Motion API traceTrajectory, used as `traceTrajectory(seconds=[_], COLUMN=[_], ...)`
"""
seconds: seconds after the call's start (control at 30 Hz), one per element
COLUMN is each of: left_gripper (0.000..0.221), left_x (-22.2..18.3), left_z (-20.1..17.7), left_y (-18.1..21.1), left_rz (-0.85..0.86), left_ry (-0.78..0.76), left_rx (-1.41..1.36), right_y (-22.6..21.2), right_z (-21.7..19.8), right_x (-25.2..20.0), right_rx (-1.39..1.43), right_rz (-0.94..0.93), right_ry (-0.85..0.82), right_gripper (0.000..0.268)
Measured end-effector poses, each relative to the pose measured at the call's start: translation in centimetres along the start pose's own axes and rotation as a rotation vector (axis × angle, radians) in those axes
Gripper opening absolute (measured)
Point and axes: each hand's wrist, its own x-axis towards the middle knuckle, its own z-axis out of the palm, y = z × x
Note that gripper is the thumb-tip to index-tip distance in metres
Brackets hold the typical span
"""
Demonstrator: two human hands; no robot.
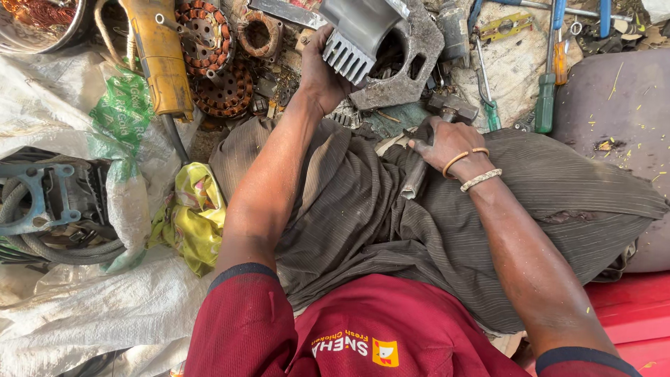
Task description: The person uses a hammer to strike a metal engine casing, then switches to a screwdriver to remove a small component. They wipe the component with a cloth and later use pliers to cut wires on a circuit board.
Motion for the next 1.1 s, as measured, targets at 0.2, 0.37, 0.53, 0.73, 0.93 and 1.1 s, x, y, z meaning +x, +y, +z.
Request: traceTrajectory(seconds=[0.2, 0.37, 0.53, 0.73, 0.93, 1.1], left_gripper=[0.067, 0.085, 0.068, 0.082, 0.076, 0.072], left_x=[-0.5, 0.2, 1.6, 1.5, 1.2, 1.1], left_z=[0.5, -0.1, -1.0, -1.0, 0.7, 0.2], left_y=[1.2, 1.2, 1.5, 0.6, -1.0, -1.3], left_rz=[-0.062, -0.087, 0.101, 0.672, 0.945, 0.931], left_ry=[-0.165, -0.351, -0.019, 0.175, 0.251, 0.166], left_rx=[-0.113, -0.183, 0.001, 1.448, 2.004, 1.792], right_y=[-0.6, -0.7, -0.3, 1.1, 2.8, 2.4], right_z=[-0.1, -0.2, 0.1, 0.0, 0.9, 2.1], right_x=[-0.7, -0.9, -0.6, -1.0, -1.5, -0.7], right_rx=[0.057, 0.084, 0.088, 0.247, 1.037, 2.023], right_rz=[0.004, 0.038, 0.027, 0.113, 0.302, 0.511], right_ry=[0.005, -0.028, -0.011, 0.007, 0.109, 0.016], right_gripper=[0.083, 0.090, 0.090, 0.092, 0.076, 0.044])
